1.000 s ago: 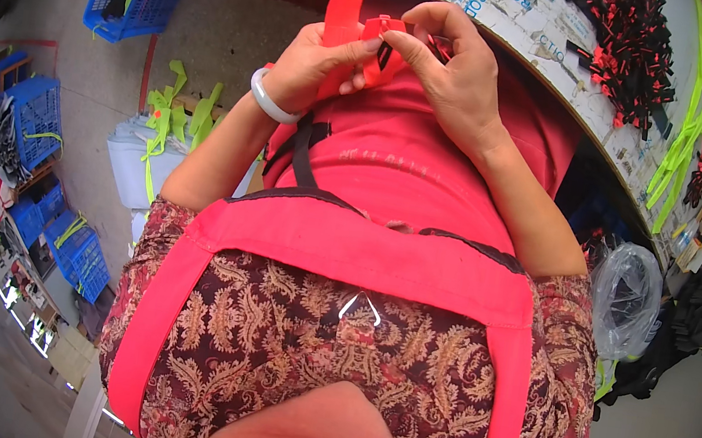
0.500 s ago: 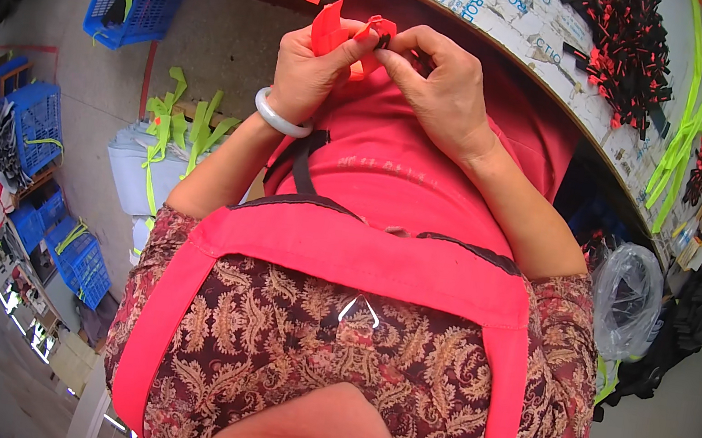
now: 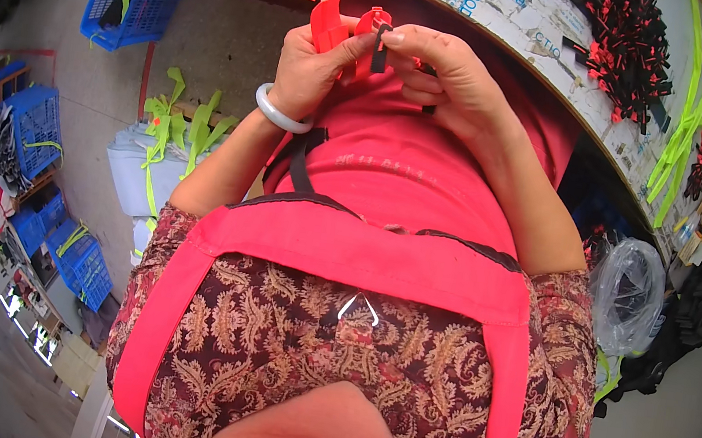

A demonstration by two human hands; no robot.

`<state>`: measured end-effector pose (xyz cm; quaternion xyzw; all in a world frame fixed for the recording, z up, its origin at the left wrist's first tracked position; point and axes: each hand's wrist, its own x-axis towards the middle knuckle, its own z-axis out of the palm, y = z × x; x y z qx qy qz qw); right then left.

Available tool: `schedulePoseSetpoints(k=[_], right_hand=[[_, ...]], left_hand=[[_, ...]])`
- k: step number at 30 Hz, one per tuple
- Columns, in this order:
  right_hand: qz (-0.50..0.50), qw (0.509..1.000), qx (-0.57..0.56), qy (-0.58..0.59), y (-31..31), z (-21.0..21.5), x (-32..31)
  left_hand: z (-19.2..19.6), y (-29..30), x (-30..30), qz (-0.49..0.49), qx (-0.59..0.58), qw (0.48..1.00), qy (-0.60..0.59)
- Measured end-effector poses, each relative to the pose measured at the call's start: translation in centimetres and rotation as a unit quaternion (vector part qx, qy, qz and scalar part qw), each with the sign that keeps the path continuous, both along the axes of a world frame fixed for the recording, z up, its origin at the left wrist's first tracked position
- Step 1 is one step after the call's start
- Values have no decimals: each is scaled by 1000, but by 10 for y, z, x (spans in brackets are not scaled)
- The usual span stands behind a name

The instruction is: Attaching black plastic clips to red fabric strips using a small hook tool at a workshop bench.

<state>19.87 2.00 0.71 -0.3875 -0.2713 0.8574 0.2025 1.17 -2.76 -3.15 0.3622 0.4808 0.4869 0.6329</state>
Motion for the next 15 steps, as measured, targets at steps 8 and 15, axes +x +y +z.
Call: schedulePoseSetpoints(k=[8,15], right_hand=[[7,886,401,-232,8,9,2],[-2,838,507,-202,-2,0,-5]], left_hand=[[6,3,-2,-12,26,999,-31],[2,6,-3,-91,80,992,33]])
